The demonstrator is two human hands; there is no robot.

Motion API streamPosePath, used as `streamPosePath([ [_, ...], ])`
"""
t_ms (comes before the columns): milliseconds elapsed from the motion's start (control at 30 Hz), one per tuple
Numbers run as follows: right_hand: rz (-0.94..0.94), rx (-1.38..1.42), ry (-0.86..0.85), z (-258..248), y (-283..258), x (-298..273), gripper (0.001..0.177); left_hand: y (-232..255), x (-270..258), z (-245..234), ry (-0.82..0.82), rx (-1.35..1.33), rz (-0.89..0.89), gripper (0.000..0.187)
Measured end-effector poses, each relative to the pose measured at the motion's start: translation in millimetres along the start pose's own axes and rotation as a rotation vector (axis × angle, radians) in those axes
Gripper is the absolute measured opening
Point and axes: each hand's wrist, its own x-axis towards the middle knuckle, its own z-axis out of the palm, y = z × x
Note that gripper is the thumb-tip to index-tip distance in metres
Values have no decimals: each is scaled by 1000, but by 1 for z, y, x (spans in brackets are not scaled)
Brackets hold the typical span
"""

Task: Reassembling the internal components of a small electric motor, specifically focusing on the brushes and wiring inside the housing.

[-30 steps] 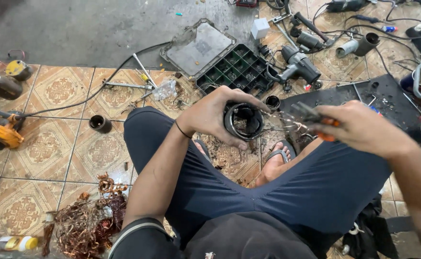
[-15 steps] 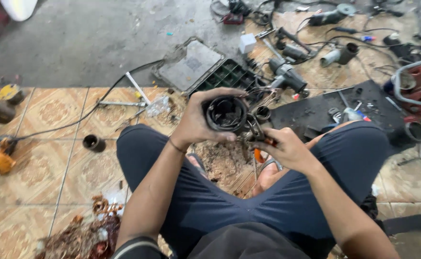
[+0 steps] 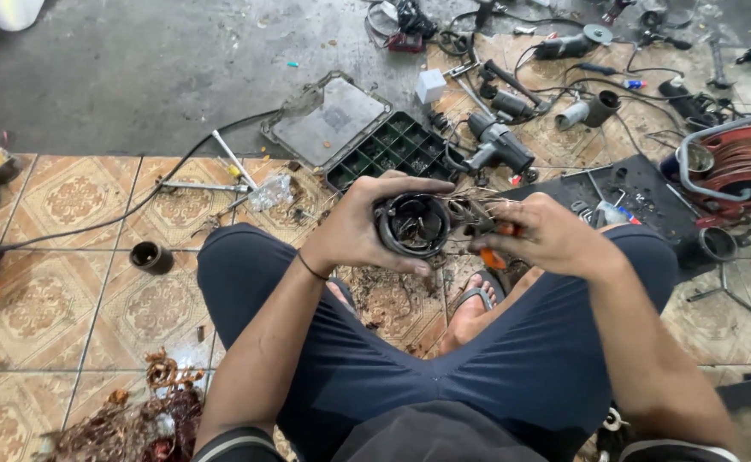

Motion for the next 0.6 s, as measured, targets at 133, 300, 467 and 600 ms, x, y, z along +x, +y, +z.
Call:
streamPosePath([
  [133,375,187,-287,-23,-4,10,16,4,0,1,-15,63,28,86],
  [300,815,30,-617,-40,-17,29,18,6,1,0,-107,218,-11,91],
  [467,727,85,-609,-38,-3,24,11,7,2,0,-155,207,-16,87],
  [600,451,298,-569,-34,2,31,30,-12,2,2,-210,21,-26,97],
])
